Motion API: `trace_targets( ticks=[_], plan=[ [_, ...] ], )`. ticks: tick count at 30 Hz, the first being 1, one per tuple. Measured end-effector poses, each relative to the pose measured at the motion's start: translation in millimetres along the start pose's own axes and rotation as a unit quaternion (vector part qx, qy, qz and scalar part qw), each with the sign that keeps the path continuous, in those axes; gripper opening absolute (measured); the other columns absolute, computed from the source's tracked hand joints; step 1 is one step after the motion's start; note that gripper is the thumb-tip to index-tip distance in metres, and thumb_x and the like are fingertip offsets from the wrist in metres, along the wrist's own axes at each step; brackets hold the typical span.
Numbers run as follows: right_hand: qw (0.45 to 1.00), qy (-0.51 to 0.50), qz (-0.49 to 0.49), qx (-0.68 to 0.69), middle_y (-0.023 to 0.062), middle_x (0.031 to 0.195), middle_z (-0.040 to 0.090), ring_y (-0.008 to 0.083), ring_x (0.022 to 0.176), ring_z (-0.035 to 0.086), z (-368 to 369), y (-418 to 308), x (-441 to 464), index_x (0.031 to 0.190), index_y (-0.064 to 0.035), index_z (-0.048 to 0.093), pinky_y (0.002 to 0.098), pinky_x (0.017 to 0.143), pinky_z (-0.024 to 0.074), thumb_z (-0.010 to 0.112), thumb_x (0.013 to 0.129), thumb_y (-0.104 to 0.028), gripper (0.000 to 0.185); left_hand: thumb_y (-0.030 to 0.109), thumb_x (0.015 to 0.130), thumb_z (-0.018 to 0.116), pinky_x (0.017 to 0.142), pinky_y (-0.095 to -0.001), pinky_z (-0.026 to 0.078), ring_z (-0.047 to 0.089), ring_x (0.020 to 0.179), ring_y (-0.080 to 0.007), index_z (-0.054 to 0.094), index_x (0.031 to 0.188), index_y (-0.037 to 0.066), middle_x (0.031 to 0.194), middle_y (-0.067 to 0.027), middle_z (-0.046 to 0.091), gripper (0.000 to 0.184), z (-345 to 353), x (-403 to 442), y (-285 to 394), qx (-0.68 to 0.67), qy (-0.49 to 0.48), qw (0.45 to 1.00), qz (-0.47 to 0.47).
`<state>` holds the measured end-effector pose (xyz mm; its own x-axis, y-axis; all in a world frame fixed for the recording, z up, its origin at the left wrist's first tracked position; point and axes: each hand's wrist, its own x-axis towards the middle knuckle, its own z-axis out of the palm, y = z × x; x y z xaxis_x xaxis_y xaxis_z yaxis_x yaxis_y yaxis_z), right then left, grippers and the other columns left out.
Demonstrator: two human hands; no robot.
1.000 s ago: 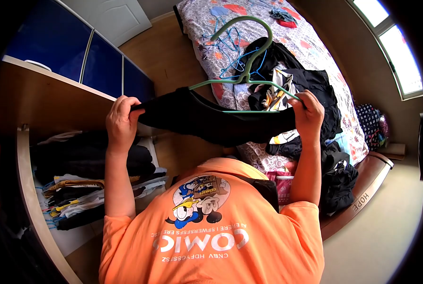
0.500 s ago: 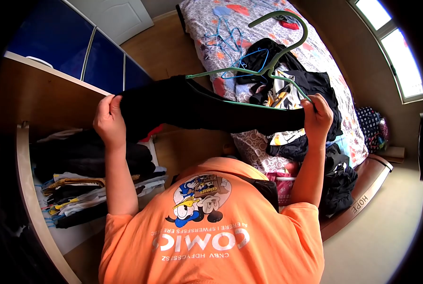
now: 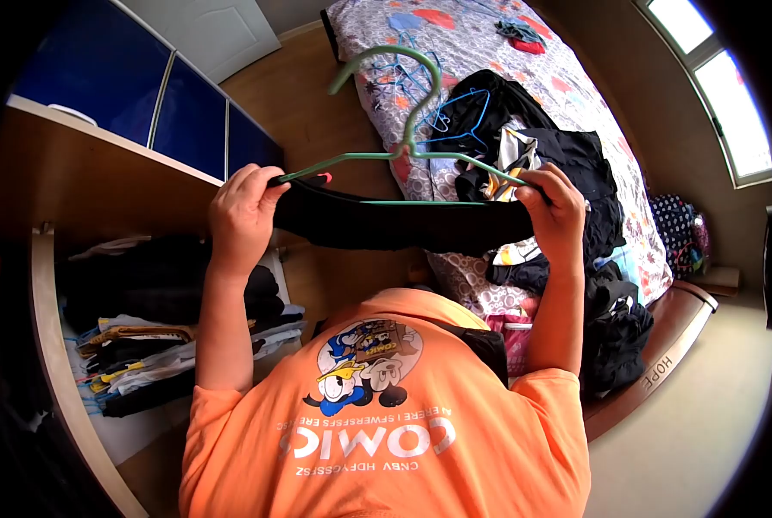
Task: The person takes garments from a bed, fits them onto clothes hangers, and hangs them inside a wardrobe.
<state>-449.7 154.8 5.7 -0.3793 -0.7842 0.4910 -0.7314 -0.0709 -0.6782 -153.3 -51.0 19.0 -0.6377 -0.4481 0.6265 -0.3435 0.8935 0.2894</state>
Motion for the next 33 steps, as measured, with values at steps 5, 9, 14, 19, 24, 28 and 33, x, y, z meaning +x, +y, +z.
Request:
trace_targets(
  ticks=[5,9,14,19,24,28,33],
  plan=[
    [0.996,-0.017,0.024,0.08,0.0071,0.083,0.064,0.0167,0.074,0.062,0.7,-0.1,-2.3,0.094,-0.0031,0.066,0.0238,0.067,0.0461,0.061,0.078,0.0,0.017,0.006,0.077,0.066,0.055,-0.0317,0.043,0.052,0.059,-0.0227,0.061,0.088,0.005,0.068,-0.0075,0.053,0.012,-3.0,-7.1,-1.2,-0.012,0.017,0.998,-0.066],
    [0.986,0.035,0.029,0.162,0.0073,0.084,0.067,0.0149,0.079,0.064,7.0,4.8,-2.3,0.092,-0.0014,0.067,0.0223,0.07,0.0479,0.058,0.078,0.009,0.019,0.002,0.073,0.067,0.054,-0.0312,0.043,0.051,0.059,-0.0207,0.064,0.094,0.009,0.066,-0.0056,0.05,0.023,-5.0,-8.5,2.7,-0.04,0.003,0.999,-0.034],
    [0.98,0.076,-0.038,0.179,0.0082,0.083,0.068,0.0159,0.078,0.065,23.2,-19.6,8.3,0.09,-0.0011,0.067,0.0228,0.07,0.0496,0.06,0.077,0.009,0.018,-0.001,0.068,0.069,0.054,-0.0317,0.042,0.051,0.061,-0.0194,0.066,0.092,0.012,0.065,-0.0041,0.048,0.027,-1.4,-8.1,17.0,0.011,-0.027,0.999,0.018],
    [0.992,-0.018,-0.091,0.086,0.0056,0.085,0.067,0.02,0.079,0.064,27.7,-47.6,26.2,0.1,-0.0048,0.064,0.0278,0.07,0.0484,0.062,0.078,0.0,0.023,-0.002,0.074,0.066,0.056,-0.0275,0.042,0.05,0.061,-0.0181,0.064,0.092,0.007,0.068,-0.0051,0.051,0.02,-4.4,-11.1,14.4,-0.047,0.042,0.997,-0.051],
    [0.992,0.008,-0.098,-0.078,0.0049,0.083,0.062,0.0237,0.079,0.059,15.6,-23.8,27.4,0.107,-0.0077,0.061,0.033,0.075,0.0422,0.058,0.084,-0.021,0.026,-0.002,0.079,0.063,0.06,-0.0243,0.041,0.05,0.064,-0.0153,0.064,0.096,0.004,0.072,-0.0045,0.054,0.018,-14.3,-19.3,2.1,-0.087,0.08,0.99,-0.075],
    [0.988,0.056,-0.105,-0.095,0.0102,0.093,0.059,0.0274,0.091,0.054,2.8,-8.9,24.1,0.109,-0.0072,0.061,0.0348,0.083,0.0401,0.054,0.087,-0.033,0.035,-0.002,0.08,0.063,0.062,-0.0233,0.042,0.052,0.066,-0.0148,0.064,0.096,0.003,0.075,-0.004,0.056,0.017,-16.5,-20.9,-2.6,-0.087,0.112,0.986,-0.086],
    [0.993,0.063,-0.089,-0.048,0.0091,0.082,0.057,0.026,0.081,0.054,-1.5,-4.6,21.2,0.093,-0.002,0.061,0.0332,0.076,0.0416,0.062,0.079,-0.012,0.017,-0.004,0.08,0.062,0.062,-0.0229,0.042,0.053,0.068,-0.0146,0.063,0.097,0.003,0.077,-0.0043,0.058,0.018,-19.0,-19.0,-2.9,-0.093,0.114,0.986,-0.078]
  ],
)
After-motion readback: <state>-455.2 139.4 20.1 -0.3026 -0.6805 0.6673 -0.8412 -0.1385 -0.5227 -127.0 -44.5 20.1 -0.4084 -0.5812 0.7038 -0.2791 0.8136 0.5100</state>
